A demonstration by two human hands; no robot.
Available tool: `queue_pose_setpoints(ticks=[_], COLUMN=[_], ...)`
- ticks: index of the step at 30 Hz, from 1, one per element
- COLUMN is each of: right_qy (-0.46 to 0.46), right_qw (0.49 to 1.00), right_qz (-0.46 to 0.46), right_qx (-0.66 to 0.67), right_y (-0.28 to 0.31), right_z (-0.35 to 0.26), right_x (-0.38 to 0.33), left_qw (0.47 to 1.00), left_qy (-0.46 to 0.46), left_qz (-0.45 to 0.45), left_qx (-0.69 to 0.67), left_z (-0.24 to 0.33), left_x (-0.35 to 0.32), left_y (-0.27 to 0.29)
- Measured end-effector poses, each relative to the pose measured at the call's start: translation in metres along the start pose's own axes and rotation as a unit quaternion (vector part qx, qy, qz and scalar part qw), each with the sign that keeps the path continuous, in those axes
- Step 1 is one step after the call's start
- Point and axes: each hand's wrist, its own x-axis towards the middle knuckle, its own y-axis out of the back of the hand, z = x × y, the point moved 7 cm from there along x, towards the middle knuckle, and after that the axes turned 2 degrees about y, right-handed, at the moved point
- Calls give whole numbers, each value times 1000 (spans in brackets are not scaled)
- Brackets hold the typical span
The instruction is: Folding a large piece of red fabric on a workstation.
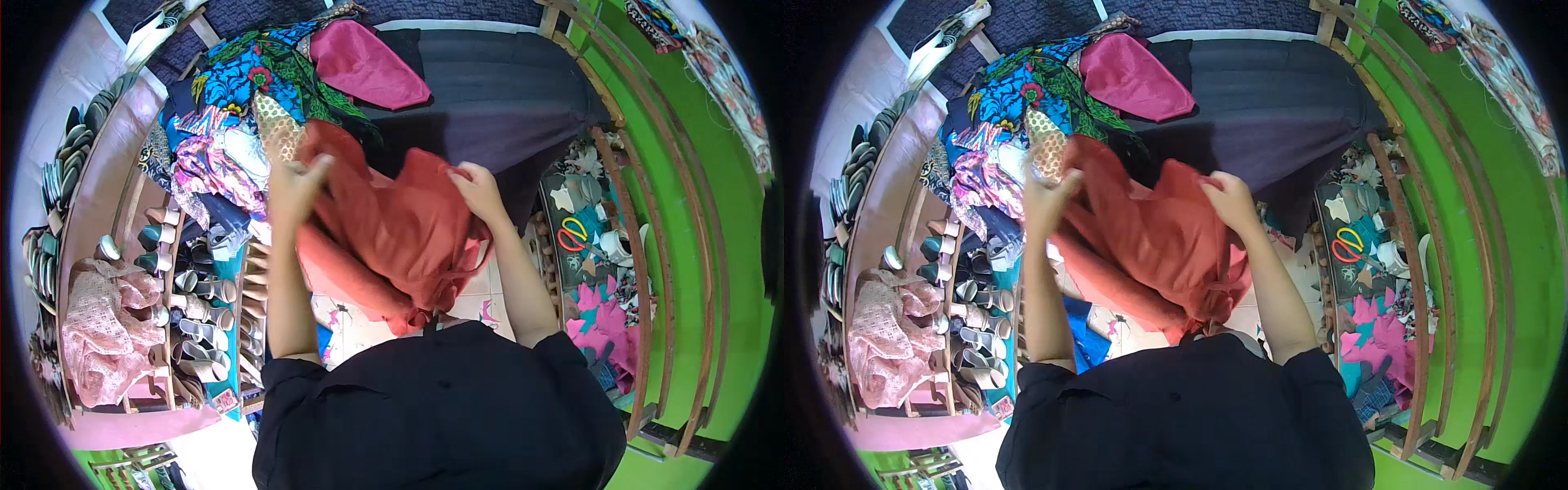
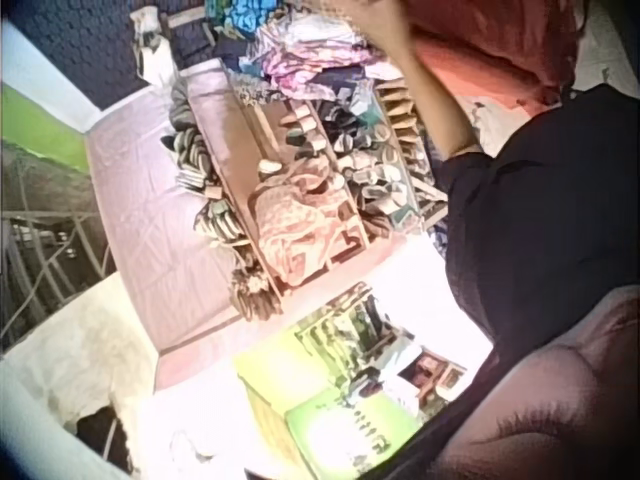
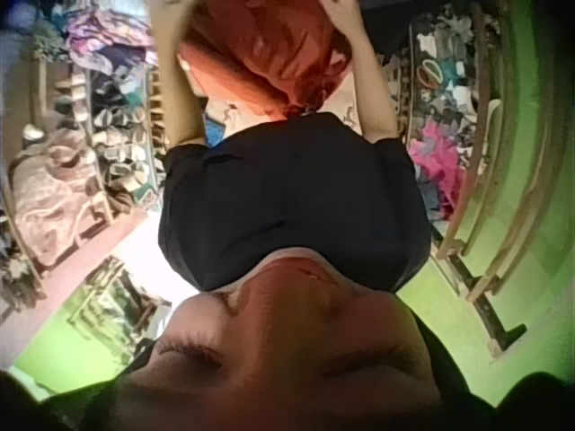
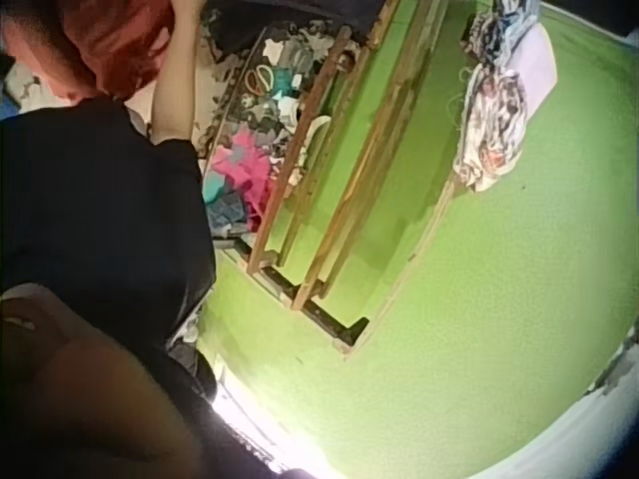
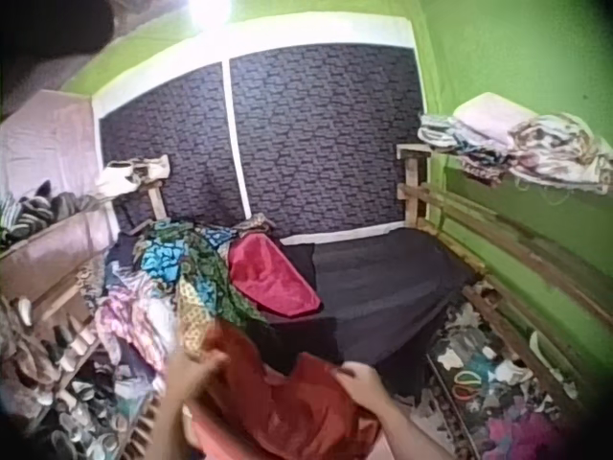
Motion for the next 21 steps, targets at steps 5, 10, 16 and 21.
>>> queue_pose_setpoints(ticks=[5,10,16,21], right_qy=[131,76,75,45], right_qw=[978,983,969,974], right_qz=[-164,-92,51,72], right_qx=[-6,-138,-231,-210], right_y=[-31,-4,7,18], right_z=[-120,-114,-61,-17], right_x=[-12,-20,-47,-68], left_qw=[936,952,956,964], left_qy=[-258,-223,-244,-220], left_qz=[-236,-200,-75,32], left_qx=[-40,-66,-146,-146], left_z=[33,29,45,55], left_x=[-56,-35,-12,19], left_y=[-97,-76,-43,0])
